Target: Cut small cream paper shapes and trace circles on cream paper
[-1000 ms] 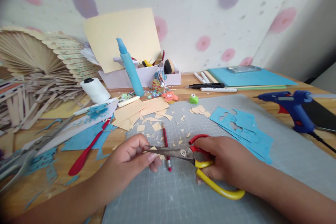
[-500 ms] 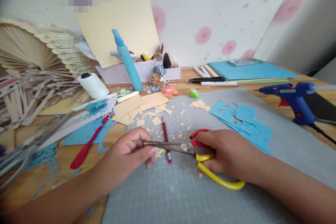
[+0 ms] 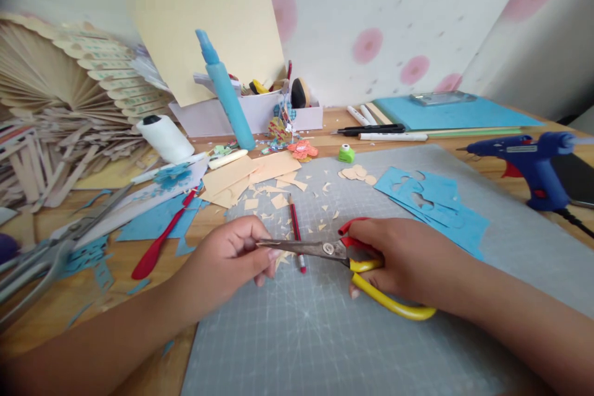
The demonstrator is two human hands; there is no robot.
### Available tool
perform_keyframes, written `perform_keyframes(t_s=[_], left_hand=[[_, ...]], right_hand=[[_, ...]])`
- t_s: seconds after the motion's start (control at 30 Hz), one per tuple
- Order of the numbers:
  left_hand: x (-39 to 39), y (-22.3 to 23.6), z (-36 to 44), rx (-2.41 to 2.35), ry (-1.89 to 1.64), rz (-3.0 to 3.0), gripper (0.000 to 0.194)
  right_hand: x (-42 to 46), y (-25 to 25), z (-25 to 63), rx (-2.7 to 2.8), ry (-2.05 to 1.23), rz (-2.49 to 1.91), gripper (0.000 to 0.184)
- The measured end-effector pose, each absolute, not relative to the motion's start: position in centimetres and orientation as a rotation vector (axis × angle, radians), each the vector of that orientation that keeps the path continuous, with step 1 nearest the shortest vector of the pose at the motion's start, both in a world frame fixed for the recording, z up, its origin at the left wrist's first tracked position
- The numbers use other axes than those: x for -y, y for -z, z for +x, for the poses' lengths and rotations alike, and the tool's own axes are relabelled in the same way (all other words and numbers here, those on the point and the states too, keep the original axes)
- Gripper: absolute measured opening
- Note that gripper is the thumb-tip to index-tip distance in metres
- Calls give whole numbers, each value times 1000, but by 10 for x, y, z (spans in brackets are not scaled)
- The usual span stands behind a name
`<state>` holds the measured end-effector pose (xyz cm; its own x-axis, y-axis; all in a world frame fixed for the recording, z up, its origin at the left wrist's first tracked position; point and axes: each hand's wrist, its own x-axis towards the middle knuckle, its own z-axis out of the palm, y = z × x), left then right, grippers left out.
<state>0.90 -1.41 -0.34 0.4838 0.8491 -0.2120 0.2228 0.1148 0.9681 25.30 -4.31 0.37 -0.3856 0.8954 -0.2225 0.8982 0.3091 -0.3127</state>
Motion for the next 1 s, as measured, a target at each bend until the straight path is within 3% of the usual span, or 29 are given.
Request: perform_keyframes(t_s=[0.2, 0.4, 0.5, 0.63, 0.8, 0.9, 1.0], left_hand=[[14, 1, 10, -1061, -573, 1415, 17], [12, -2, 9, -1039, -584, 1456, 14], [10, -4, 7, -1030, -602, 1497, 17], [9, -3, 6, -1026, -622, 1526, 18], [8, 2, 6, -984, -627, 1431, 22], [8, 3, 7, -955, -655, 1328, 26], [6, 2, 7, -922, -661, 1303, 19]], right_hand=[[41, 3, 254, -2481, 500, 1757, 23], [42, -2, 255, -2483, 599, 1746, 16], [46, -7, 260, -2491, 665, 1793, 28], [51, -11, 265, -2528, 800, 1819, 29], [52, -9, 261, -2477, 673, 1794, 44], [51, -8, 257, -2485, 669, 1798, 37], [49, -7, 255, -2484, 676, 1792, 29]])
